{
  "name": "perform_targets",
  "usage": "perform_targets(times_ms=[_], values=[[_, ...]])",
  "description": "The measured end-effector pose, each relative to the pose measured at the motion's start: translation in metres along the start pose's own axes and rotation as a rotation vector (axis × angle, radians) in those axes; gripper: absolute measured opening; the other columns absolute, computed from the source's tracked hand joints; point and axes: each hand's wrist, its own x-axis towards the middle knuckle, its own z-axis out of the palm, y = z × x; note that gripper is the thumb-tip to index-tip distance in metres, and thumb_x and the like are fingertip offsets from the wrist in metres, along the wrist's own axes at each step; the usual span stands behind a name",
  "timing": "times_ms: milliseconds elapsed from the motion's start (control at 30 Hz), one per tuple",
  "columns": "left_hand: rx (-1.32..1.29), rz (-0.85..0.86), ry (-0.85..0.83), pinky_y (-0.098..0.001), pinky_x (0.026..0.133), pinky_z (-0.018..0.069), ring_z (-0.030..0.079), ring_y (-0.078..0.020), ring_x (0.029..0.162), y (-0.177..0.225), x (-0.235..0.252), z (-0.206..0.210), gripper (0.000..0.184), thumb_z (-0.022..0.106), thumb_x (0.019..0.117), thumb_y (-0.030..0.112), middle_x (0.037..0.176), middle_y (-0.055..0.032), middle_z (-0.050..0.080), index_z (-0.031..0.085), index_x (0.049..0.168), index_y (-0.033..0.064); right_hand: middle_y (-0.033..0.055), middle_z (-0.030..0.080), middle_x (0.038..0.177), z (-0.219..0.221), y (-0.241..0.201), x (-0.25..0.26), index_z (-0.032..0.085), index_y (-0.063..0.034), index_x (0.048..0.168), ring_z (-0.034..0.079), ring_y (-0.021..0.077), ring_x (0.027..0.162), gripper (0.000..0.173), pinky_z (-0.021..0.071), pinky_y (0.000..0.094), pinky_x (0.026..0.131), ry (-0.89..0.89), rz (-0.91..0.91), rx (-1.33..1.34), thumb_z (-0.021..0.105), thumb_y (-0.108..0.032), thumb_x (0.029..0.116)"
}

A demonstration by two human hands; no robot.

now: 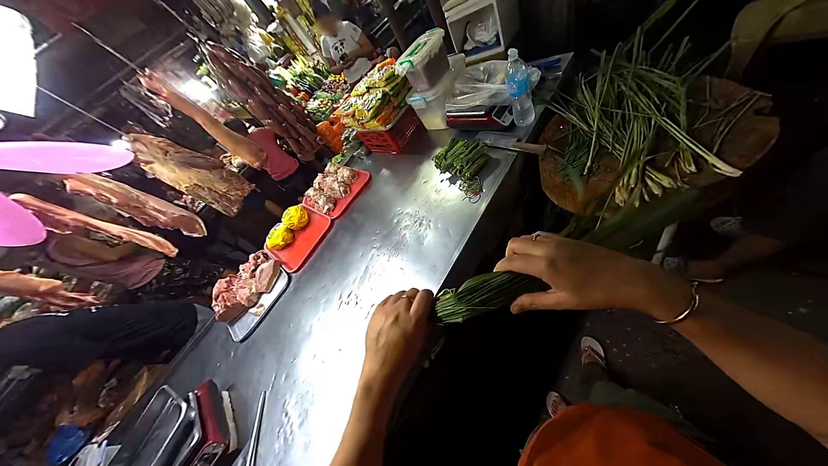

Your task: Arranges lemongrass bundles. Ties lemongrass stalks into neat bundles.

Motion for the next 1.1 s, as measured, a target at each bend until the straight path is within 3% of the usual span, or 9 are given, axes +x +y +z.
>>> perform_targets(times_ms=[333, 467, 533, 600, 700, 833, 900, 1000, 1100], values=[[0.318, 0.239, -0.133, -0.0453, 0.056, 0.0506, 0.066, -0.0326, 0.061, -0.019, 0.056, -0.032, 0.012, 0.068, 0.0853, -0.007, 0.064, -0.0134, 0.059, 0.063, 0.08, 0.0023, 0.0044, 0.062, 0.103, -0.006, 0.031, -0.015, 0.071, -0.0099, 0.122, 0.061, 0.01, 0.089, 0.045, 0.0526, 0.026, 0.078, 0.024, 0.242, 0.302, 0.055, -0.048, 0.1035], [0.346, 0.274, -0.152, -0.0455, 0.055, 0.0487, 0.064, -0.0326, 0.06, -0.026, 0.065, -0.031, 0.013, 0.067, 0.0859, -0.008, 0.063, -0.0135, 0.058, 0.062, 0.079, 0.0017, 0.0074, 0.067, 0.108, 0.005, 0.055, -0.029, 0.074, -0.008, 0.118, 0.063, 0.0148, 0.102, 0.042, 0.0513, 0.035, 0.092, 0.007, 0.303, 0.366, 0.047, -0.039, 0.1086], [0.349, 0.291, -0.168, -0.0463, 0.056, 0.0492, 0.065, -0.0331, 0.06, -0.027, 0.069, -0.029, 0.013, 0.069, 0.0861, -0.008, 0.063, -0.0139, 0.058, 0.063, 0.079, 0.0016, 0.0053, 0.069, 0.105, 0.012, 0.065, -0.035, 0.074, -0.006, 0.115, 0.064, 0.0099, 0.1, 0.04, 0.0515, 0.0294, 0.092, 0.055, 0.277, 0.467, 0.048, -0.036, 0.1087], [0.344, 0.339, -0.163, -0.0455, 0.055, 0.0482, 0.064, -0.0329, 0.059, -0.028, 0.072, -0.028, 0.014, 0.066, 0.0871, -0.008, 0.062, -0.0137, 0.057, 0.062, 0.078, 0.0016, 0.0038, 0.07, 0.108, 0.014, 0.07, -0.039, 0.072, -0.0027, 0.117, 0.065, 0.0068, 0.103, 0.047, 0.0531, 0.0254, 0.094, 0.102, 0.229, 0.667, 0.041, -0.038, 0.1094], [0.303, 0.504, -0.065, -0.0424, 0.052, 0.0441, 0.06, -0.031, 0.056, -0.033, 0.078, -0.025, 0.015, 0.055, 0.0905, -0.003, 0.061, -0.0122, 0.055, 0.06, 0.078, 0.0025, 0.0044, 0.073, 0.109, 0.011, 0.081, -0.034, 0.068, -0.0025, 0.124, 0.069, 0.0128, 0.101, 0.06, 0.0565, 0.0324, 0.092, 0.156, 0.281, 0.931, 0.03, -0.047, 0.1089], [0.199, 0.668, 0.049, -0.0406, 0.051, 0.0414, 0.054, -0.029, 0.054, -0.032, 0.089, -0.02, 0.021, 0.047, 0.0973, 0.002, 0.06, -0.0105, 0.049, 0.058, 0.079, 0.0033, 0.0127, 0.068, 0.128, 0.021, 0.084, -0.018, 0.062, 0.0016, 0.132, 0.068, 0.0202, 0.113, 0.038, 0.0557, 0.0389, 0.097, -0.137, 0.293, 1.08, 0.038, -0.005, 0.1028], [0.172, 0.698, 0.072, -0.0395, 0.051, 0.0402, 0.052, -0.0278, 0.053, -0.029, 0.096, -0.02, 0.023, 0.046, 0.0982, 0.003, 0.06, -0.0096, 0.048, 0.059, 0.08, 0.0034, 0.0086, 0.069, 0.121, 0.027, 0.073, -0.015, 0.064, 0.0035, 0.128, 0.066, 0.0112, 0.106, 0.038, 0.0552, 0.0323, 0.093, -0.347, 0.261, 1.055, 0.041, 0.006, 0.0965], [0.183, 0.69, 0.071, -0.0396, 0.051, 0.0399, 0.052, -0.0278, 0.053, -0.033, 0.1, -0.023, 0.023, 0.045, 0.0983, 0.003, 0.059, -0.009, 0.047, 0.057, 0.079, 0.0034, 0.0004, 0.074, 0.105, 0.025, 0.06, -0.02, 0.071, -0.0042, 0.109, 0.067, 0.0023, 0.089, 0.032, 0.0546, 0.0236, 0.08, -0.557, 0.312, 1.101, 0.044, 0.003, 0.0939], [0.198, 0.652, 0.047, -0.041, 0.051, 0.0414, 0.054, -0.0293, 0.053, -0.047, 0.097, -0.022, 0.022, 0.045, 0.0975, 0.002, 0.06, -0.0102, 0.048, 0.057, 0.079, 0.0026, 0.0038, 0.077, 0.106, 0.029, 0.063, -0.034, 0.07, -0.0121, 0.112, 0.075, 0.0135, 0.094, 0.033, 0.0606, 0.0314, 0.084, -0.562, 0.347, 1.376, 0.04, -0.017, 0.0992]])
